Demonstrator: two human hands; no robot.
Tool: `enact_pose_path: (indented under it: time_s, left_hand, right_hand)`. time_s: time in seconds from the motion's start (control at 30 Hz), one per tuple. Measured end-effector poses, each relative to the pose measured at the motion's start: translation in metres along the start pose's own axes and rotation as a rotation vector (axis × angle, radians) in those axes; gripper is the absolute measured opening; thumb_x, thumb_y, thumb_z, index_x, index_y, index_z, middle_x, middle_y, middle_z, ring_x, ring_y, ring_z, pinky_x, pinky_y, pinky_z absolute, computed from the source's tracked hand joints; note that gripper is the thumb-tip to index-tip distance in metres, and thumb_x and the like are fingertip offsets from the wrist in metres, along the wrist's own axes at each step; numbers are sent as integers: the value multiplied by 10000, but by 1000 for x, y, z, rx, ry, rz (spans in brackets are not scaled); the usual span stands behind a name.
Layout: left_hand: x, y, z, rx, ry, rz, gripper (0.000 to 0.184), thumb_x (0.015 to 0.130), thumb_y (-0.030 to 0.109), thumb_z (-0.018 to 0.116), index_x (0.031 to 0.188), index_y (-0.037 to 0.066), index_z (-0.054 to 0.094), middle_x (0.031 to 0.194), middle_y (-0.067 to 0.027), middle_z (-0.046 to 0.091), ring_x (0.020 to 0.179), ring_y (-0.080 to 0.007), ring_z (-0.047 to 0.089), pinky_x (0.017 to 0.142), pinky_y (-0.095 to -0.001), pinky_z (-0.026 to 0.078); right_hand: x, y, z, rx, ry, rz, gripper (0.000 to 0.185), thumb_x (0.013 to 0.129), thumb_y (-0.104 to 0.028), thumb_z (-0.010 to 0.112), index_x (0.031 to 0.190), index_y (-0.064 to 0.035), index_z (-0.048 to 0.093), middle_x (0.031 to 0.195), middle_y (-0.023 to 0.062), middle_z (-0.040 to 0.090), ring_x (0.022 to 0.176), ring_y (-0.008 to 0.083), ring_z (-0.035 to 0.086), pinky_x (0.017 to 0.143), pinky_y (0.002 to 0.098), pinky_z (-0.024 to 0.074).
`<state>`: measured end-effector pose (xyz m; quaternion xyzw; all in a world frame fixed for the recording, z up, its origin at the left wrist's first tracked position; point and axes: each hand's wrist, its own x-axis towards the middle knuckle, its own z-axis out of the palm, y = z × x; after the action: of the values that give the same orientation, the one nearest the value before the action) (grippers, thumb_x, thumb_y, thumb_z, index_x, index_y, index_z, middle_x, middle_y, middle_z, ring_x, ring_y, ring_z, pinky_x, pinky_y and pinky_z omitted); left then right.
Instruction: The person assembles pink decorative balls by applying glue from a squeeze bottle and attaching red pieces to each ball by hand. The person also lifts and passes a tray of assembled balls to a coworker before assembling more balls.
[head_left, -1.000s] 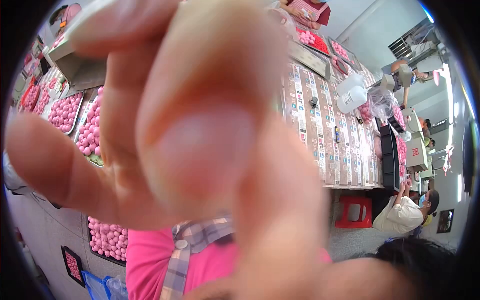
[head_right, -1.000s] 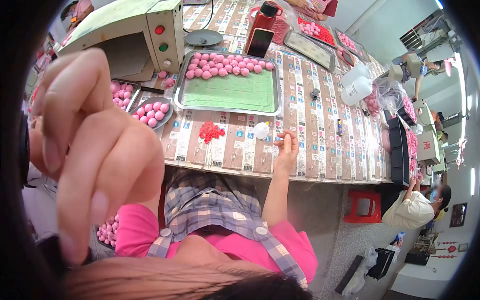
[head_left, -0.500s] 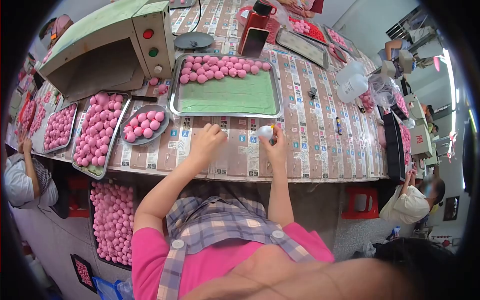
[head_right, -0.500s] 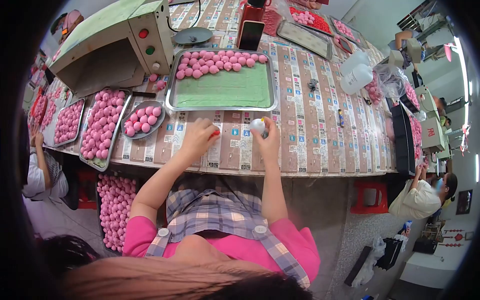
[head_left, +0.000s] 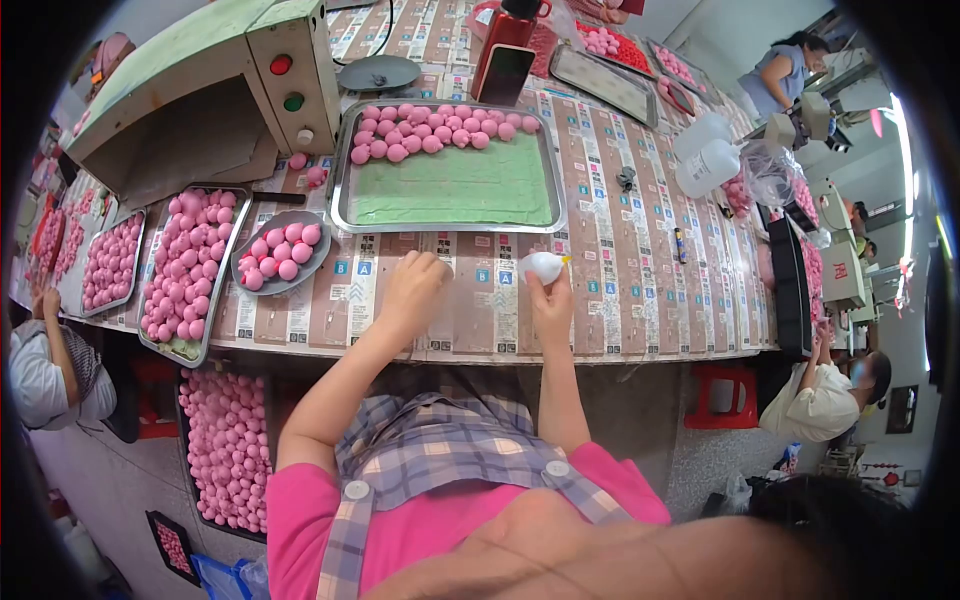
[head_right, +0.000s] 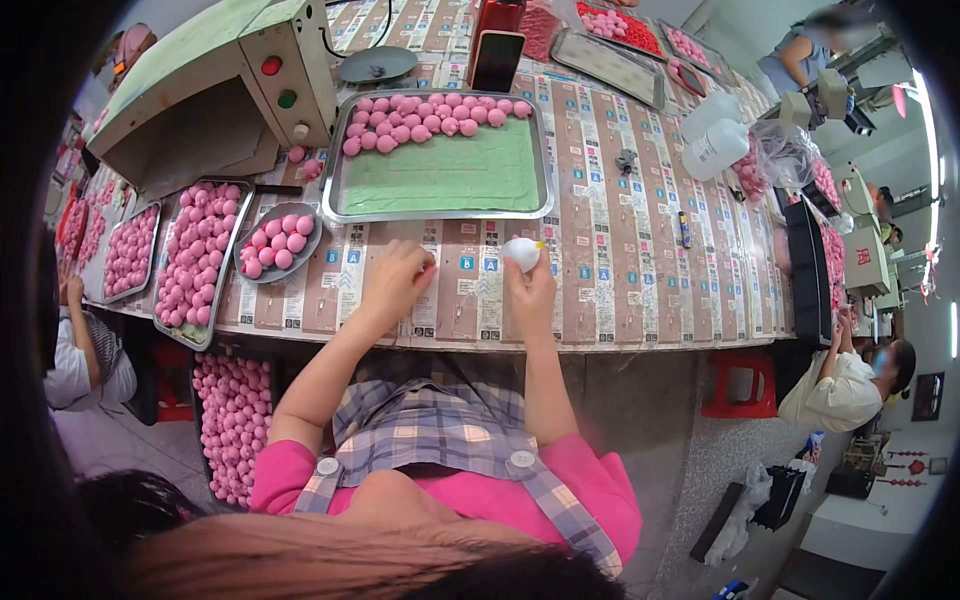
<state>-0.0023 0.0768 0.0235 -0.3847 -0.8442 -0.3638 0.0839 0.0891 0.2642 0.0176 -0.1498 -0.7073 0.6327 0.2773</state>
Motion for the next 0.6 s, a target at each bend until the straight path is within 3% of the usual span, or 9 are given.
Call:
enact_pose_path:
  time_s: [0.03,0.13,0.23,0.27,0.43,0.47,0.6]
  left_hand:
    - [1,3,-5,-93,13,-63,112,723,135,612,783,50,571,746,-45,557,713,-207,513,672,-329,411]
    - [-4,6,-9,-1170,-38,-609,126,766,123,605,861,44,583,820,-37,610,736,-122,549,648,-247,422]
    - [-12,23,-12,-1489,49,-794,144,807,141,575,907,40,590,861,-47,618,757,-77,554,659,-209,426]
    - [-13,25,-9,-1532,87,-833,161,801,118,580,934,27,579,810,-52,604,687,-61,549,589,-156,454]
    - [-15,33,-3,-1567,112,-804,119,800,102,576,899,35,569,807,-46,607,670,-62,554,583,-164,448]
    - [-16,34,-3,-1560,101,-782,109,800,97,575,890,36,566,812,-46,609,669,-62,556,583,-164,447]
    - [-23,29,-3,-1550,49,-708,87,793,81,577,866,37,562,817,-52,615,692,-71,564,635,-202,450]
  right_hand:
    - [-3,-5,3,74,-21,5,328,805,-153,575,1063,11,455,982,117,569,898,196,545,799,278,406]
    - [-11,-17,11,286,-87,44,361,816,-158,566,1106,-1,420,1006,115,562,935,197,543,813,294,412]
    - [-21,-28,20,466,-175,127,400,804,-194,590,1115,-10,419,991,116,561,921,211,552,792,316,429]
    - [-27,-32,23,513,-211,149,385,810,-180,580,1115,-13,415,996,120,562,920,202,553,812,318,419]
    - [-52,-56,44,554,-363,180,392,821,-174,569,1142,-23,405,987,92,566,902,163,555,781,273,431]
    - [-54,-53,45,412,-383,163,388,828,-167,560,1151,-23,401,983,67,565,896,131,546,757,237,427]
    - [-54,-49,50,400,-285,128,370,840,-159,540,1143,-10,389,978,75,566,876,136,557,758,243,431]
